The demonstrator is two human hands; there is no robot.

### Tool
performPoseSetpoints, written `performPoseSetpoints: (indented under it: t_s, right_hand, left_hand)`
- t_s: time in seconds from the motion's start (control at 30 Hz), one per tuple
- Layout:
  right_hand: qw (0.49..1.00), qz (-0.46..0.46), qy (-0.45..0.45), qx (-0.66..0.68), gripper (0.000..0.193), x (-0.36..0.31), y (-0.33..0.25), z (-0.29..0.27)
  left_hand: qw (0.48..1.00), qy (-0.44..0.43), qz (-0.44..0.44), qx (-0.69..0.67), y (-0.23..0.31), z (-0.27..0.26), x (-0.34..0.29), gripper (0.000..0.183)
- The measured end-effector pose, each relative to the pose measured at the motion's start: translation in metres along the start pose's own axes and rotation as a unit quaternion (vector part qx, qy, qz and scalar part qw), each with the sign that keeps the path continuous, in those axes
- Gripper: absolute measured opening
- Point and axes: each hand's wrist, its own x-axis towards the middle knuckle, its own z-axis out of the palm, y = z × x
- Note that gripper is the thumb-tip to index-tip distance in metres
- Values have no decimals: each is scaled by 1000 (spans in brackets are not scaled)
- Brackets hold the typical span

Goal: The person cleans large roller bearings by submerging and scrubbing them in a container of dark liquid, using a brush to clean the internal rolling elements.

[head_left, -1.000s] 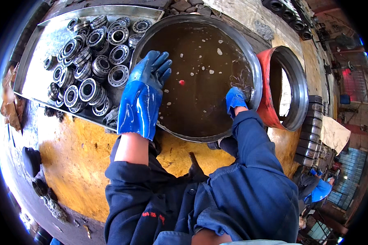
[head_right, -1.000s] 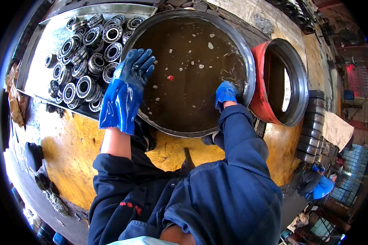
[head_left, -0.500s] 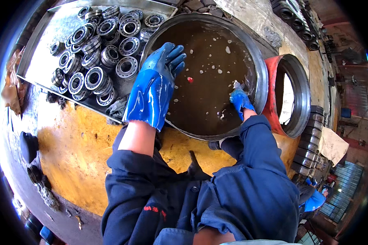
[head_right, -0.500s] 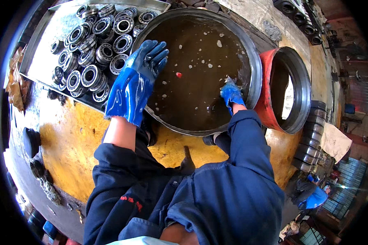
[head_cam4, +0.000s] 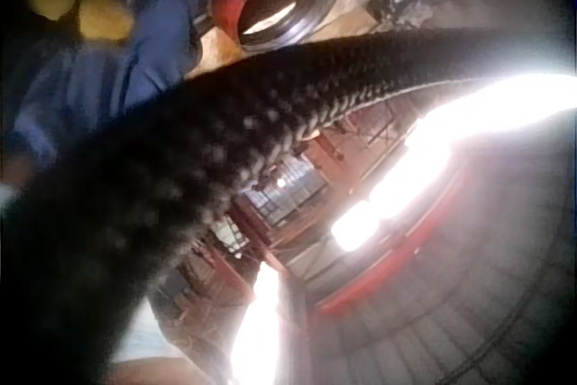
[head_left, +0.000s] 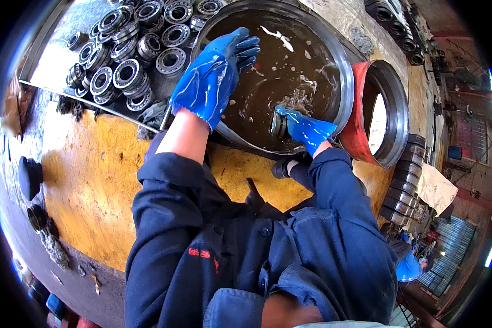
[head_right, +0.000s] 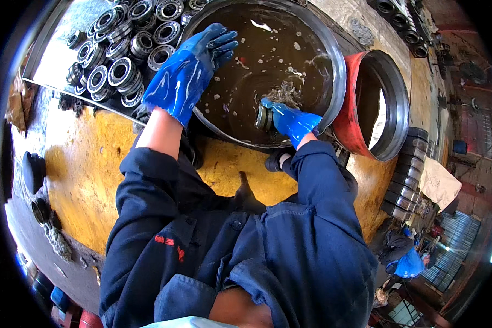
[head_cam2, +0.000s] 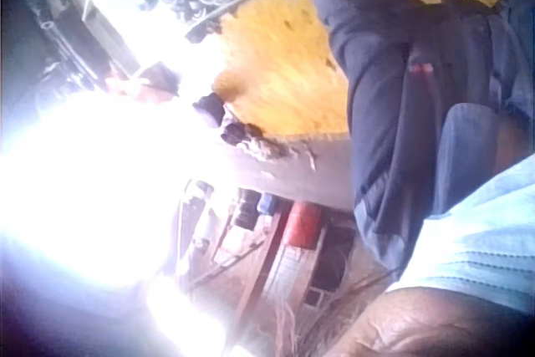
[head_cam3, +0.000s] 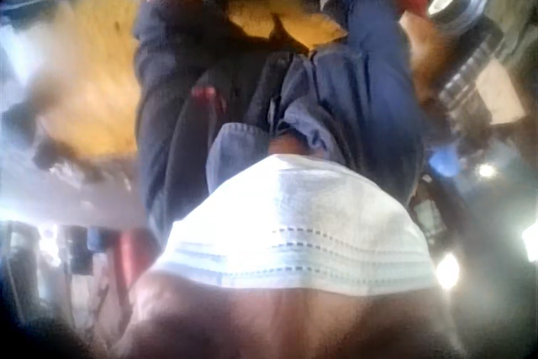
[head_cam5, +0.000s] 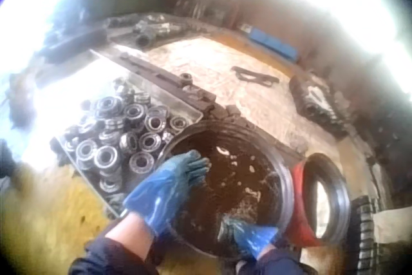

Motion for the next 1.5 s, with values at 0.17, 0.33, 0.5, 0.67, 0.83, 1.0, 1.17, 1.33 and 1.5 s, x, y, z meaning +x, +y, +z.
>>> performPoseSetpoints:
  t_s: [0.17,0.33,0.5,0.67,0.83,1.0,1.17,1.33,1.5]
  right_hand:
    - [992,10,-15,121,29,-13,-7,20]
    - [958,19,-28,284,30,-19,-1,28]
    - [994,-69,-27,-81,39,-39,-91,19]
    - [987,-108,31,-117,35,20,-7,28]
    - [993,-18,-9,-113,34,-20,-79,25]
    - [963,-39,-24,-264,34,4,-54,17]
    - [975,-50,-20,-215,34,5,-43,20]
    - [981,-52,-7,-186,34,5,-39,17]
    - [983,-60,-18,-171,34,-3,-55,26]
  left_hand:
    - [980,-45,-103,166,-36,-21,41,31]
    - [858,-60,153,487,-104,-30,18,49]
    - [701,-9,149,697,-107,-38,-30,47]
    - [607,-46,58,792,-102,-5,-52,39]
    - [616,16,-53,786,-104,-20,-56,37]
    - [607,12,-85,790,-101,1,-52,39]
    - [606,23,-107,788,-102,0,-52,40]
    - [606,18,-107,788,-102,1,-48,41]
    - [608,19,-115,785,-102,-2,-53,40]
